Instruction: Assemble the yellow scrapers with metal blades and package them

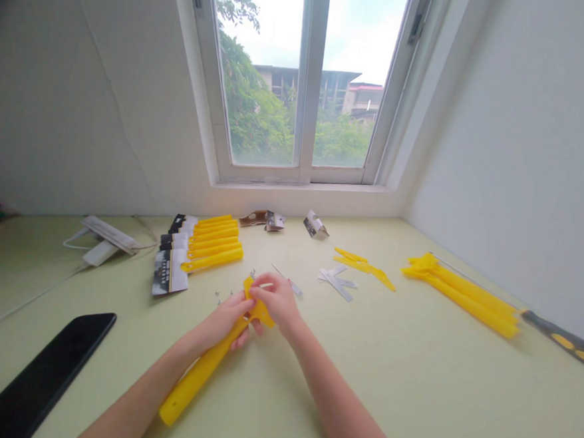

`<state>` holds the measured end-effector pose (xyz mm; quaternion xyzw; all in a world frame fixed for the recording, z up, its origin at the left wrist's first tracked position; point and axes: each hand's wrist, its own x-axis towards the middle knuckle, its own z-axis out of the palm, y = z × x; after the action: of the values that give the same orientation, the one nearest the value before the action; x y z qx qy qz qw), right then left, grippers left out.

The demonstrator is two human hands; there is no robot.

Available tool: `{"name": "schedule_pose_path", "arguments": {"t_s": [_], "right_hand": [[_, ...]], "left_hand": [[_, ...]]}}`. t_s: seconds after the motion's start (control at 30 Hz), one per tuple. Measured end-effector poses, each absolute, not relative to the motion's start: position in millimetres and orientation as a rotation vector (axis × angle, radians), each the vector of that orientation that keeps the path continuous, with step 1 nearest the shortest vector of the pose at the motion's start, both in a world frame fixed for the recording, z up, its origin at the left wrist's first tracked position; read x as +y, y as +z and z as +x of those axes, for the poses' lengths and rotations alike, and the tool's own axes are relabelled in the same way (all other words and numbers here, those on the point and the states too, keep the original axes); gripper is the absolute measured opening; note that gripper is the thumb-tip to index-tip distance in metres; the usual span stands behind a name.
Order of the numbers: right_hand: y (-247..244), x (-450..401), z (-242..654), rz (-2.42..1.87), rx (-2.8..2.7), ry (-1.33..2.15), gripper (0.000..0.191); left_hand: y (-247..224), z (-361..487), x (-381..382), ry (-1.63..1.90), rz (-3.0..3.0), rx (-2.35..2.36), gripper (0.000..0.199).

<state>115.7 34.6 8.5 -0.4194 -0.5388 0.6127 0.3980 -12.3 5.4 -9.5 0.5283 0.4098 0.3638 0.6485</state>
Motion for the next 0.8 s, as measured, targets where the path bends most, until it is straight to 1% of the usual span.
{"name": "schedule_pose_path", "arguments": {"t_s": [0.1,0.27,0.37,0.47,0.63,0.8], "right_hand": [[8.1,34.5,116.7,-1.031,-1.305,1.637,0.013],[7.8,38.3,122.1,-1.003,-1.268,1.626,0.017],[7.3,38.9,121.8,-1.009,-1.276,1.649,0.014],[5.2,36.8,116.8,-1.054,-1.305,1.577,0.011],[2.6,30.0,108.4,-1.097,-1.365,1.361,0.008],[1.7,31.5,110.9,-1.059,-1.33,1.427,0.011]], "left_hand": [[-8.8,-12.0,5.2,0.816,1.201,0.94,0.041],[-3.1,-10.3,3.0,0.787,1.227,0.935,0.042],[-3.8,-9.0,2.7,0.798,1.24,0.945,0.043],[-7.7,-8.0,3.7,0.824,1.232,0.986,0.044],[-9.6,-7.6,5.0,0.851,1.235,1.022,0.046],[-7.2,-8.7,5.8,0.857,1.234,0.998,0.042]]}}
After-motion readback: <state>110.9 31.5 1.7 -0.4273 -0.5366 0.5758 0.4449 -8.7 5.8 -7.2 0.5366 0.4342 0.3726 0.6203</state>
